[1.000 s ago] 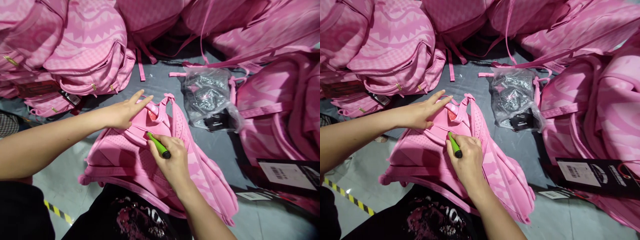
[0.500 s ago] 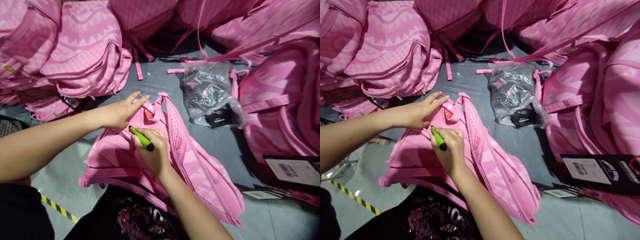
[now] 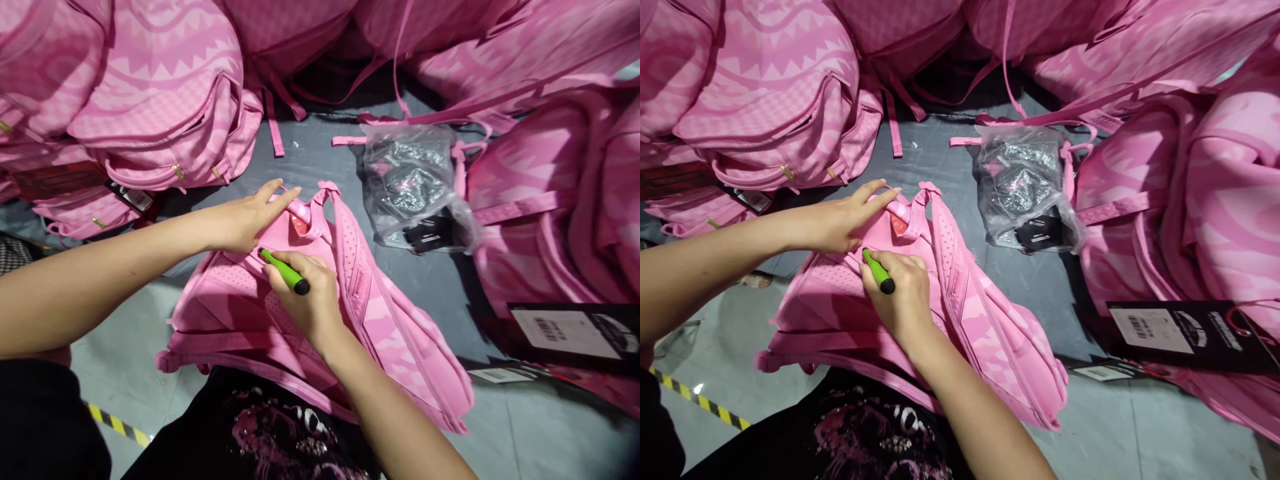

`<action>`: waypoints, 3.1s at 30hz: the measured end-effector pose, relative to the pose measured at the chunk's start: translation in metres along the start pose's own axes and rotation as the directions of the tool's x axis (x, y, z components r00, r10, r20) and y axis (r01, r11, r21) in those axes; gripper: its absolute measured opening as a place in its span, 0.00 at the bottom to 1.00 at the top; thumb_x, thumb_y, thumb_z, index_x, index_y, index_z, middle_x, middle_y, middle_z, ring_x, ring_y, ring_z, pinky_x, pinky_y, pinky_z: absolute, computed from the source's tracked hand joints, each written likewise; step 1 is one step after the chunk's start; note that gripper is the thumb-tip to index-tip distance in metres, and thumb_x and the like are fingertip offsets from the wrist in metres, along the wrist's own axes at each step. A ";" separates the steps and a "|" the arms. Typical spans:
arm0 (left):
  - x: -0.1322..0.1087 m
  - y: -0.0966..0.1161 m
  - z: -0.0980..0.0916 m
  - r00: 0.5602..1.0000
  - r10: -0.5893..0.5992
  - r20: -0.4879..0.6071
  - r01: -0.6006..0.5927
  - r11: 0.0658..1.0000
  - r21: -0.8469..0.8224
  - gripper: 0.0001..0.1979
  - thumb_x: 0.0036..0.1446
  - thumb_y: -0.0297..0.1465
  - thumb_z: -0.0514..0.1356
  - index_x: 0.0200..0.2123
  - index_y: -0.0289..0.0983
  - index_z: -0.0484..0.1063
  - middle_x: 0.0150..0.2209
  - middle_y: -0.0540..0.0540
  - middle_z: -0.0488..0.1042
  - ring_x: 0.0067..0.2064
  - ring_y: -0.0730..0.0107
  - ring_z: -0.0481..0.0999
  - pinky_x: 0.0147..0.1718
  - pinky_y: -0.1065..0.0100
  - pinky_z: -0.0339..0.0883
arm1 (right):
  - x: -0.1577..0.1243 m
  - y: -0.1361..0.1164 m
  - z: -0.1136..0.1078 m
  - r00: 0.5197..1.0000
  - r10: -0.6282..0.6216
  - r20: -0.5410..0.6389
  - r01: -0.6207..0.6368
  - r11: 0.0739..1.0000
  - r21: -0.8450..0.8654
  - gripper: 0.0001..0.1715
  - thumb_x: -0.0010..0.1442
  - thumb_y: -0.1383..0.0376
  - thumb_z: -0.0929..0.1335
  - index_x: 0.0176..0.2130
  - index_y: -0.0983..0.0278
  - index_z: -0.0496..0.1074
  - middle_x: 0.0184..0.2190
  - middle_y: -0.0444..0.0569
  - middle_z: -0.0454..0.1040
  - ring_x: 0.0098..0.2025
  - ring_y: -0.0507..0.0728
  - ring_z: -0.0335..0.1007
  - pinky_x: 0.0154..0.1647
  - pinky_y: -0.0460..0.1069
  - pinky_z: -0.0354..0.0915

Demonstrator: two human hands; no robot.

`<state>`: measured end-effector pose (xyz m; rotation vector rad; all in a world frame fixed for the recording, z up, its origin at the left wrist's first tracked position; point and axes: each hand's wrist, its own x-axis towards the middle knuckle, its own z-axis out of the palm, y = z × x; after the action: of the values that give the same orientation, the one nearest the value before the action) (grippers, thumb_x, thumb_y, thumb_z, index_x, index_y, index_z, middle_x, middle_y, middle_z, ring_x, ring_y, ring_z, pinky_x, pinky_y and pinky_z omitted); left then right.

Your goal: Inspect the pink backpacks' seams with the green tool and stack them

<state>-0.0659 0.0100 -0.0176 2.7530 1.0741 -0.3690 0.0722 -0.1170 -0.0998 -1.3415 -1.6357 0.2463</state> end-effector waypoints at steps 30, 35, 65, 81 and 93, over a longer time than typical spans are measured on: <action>-0.001 -0.011 0.014 0.995 0.005 -0.099 -0.008 0.999 -0.036 0.51 0.52 0.22 0.57 0.74 0.43 0.35 0.75 0.37 0.35 0.69 0.47 0.60 0.62 0.57 0.65 | 0.024 0.130 -0.160 0.975 0.184 -0.125 -0.219 0.701 -0.679 0.22 0.53 0.80 0.62 0.43 0.63 0.73 0.50 0.60 0.77 0.47 0.61 0.73 0.44 0.53 0.67; -0.005 -0.004 0.010 0.995 -0.005 -0.100 -0.002 0.997 -0.072 0.50 0.52 0.18 0.57 0.74 0.42 0.36 0.75 0.35 0.36 0.70 0.49 0.59 0.63 0.58 0.64 | 0.030 0.173 -0.153 0.984 0.177 0.029 -0.097 0.662 -0.743 0.18 0.55 0.80 0.63 0.37 0.61 0.74 0.44 0.59 0.78 0.42 0.61 0.72 0.36 0.51 0.63; -0.082 -0.003 0.093 0.843 -0.286 -0.456 0.003 0.850 -0.526 0.51 0.57 0.41 0.66 0.73 0.39 0.37 0.74 0.37 0.47 0.73 0.55 0.53 0.68 0.54 0.56 | 0.061 -0.032 -0.025 0.801 0.157 0.577 0.201 0.838 -0.508 0.14 0.58 0.74 0.70 0.42 0.61 0.80 0.33 0.50 0.83 0.36 0.59 0.80 0.33 0.47 0.63; -0.070 -0.008 0.105 0.817 -0.235 -0.527 -0.059 0.874 -0.482 0.49 0.57 0.40 0.67 0.72 0.40 0.40 0.69 0.33 0.59 0.67 0.50 0.64 0.62 0.52 0.65 | 0.062 -0.026 -0.008 0.690 0.172 0.703 0.341 0.780 -0.525 0.08 0.63 0.67 0.69 0.39 0.63 0.80 0.35 0.52 0.83 0.36 0.58 0.79 0.34 0.47 0.63; -0.069 -0.007 0.103 0.818 -0.248 -0.519 -0.052 0.866 -0.497 0.50 0.56 0.38 0.67 0.72 0.39 0.40 0.70 0.32 0.57 0.68 0.47 0.63 0.63 0.50 0.64 | 0.075 -0.041 -0.002 0.851 0.050 0.523 0.131 0.944 -0.304 0.05 0.60 0.70 0.70 0.37 0.64 0.79 0.33 0.49 0.81 0.33 0.53 0.75 0.34 0.46 0.62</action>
<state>-0.1373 -0.0536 -0.0972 2.3644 1.2192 0.6915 0.0534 -0.0697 -0.0307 -1.5788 -2.2446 0.3481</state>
